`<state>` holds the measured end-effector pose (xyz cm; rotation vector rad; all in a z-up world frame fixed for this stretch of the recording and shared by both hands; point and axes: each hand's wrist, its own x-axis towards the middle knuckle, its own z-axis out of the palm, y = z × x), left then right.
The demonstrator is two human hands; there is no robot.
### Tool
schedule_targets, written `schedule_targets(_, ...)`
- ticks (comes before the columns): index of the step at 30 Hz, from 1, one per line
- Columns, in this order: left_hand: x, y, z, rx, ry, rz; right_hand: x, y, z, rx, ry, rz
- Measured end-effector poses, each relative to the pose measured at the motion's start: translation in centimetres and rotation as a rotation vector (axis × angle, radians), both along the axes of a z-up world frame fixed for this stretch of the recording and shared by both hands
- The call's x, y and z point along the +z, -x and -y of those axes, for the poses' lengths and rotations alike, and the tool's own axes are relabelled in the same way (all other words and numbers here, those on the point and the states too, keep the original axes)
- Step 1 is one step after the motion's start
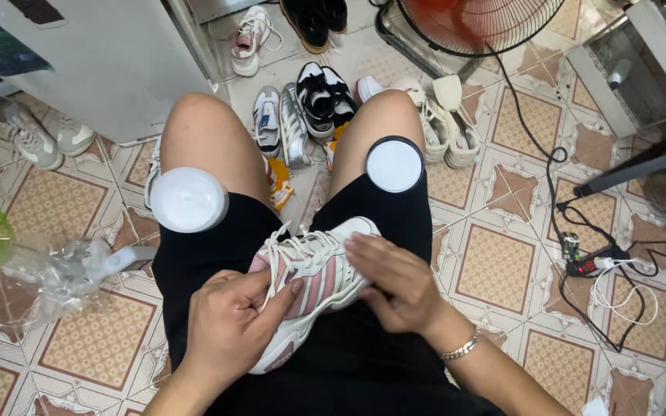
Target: Cleaning a pair of white sneakers using cream and a cloth.
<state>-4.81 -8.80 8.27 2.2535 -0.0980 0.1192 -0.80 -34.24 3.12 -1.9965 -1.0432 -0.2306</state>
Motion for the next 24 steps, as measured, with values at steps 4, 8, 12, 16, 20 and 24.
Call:
schedule_targets(4, 0.4, -0.3, 0.0, 0.012, -0.013, 0.022, 0.8, -0.3, 0.4, 0.152, 0.024, -0.040)
schedule_targets(8, -0.1, -0.1, -0.2, 0.013, 0.005, -0.024, -2.9, -1.2, 2.9, 0.244, -0.008, -0.042)
schedule_targets(12, 0.2, -0.1, 0.5, -0.020, -0.004, 0.012, 0.0, -1.2, 0.8, 0.105, 0.014, -0.052)
schedule_targets(16, 0.1, 0.2, 0.4, -0.045, -0.011, 0.038, -3.2, -1.0, 2.2, 0.161, -0.092, -0.054)
schedule_targets(20, -0.5, 0.3, 0.5, -0.161, -0.050, 0.196, -3.1, -2.2, 3.3, 0.090, -0.052, -0.093)
schedule_targets(24, -0.7, 0.3, 0.8, -0.234, -0.136, 0.295, -0.2, -2.3, 1.9, -0.027, 0.151, -0.116)
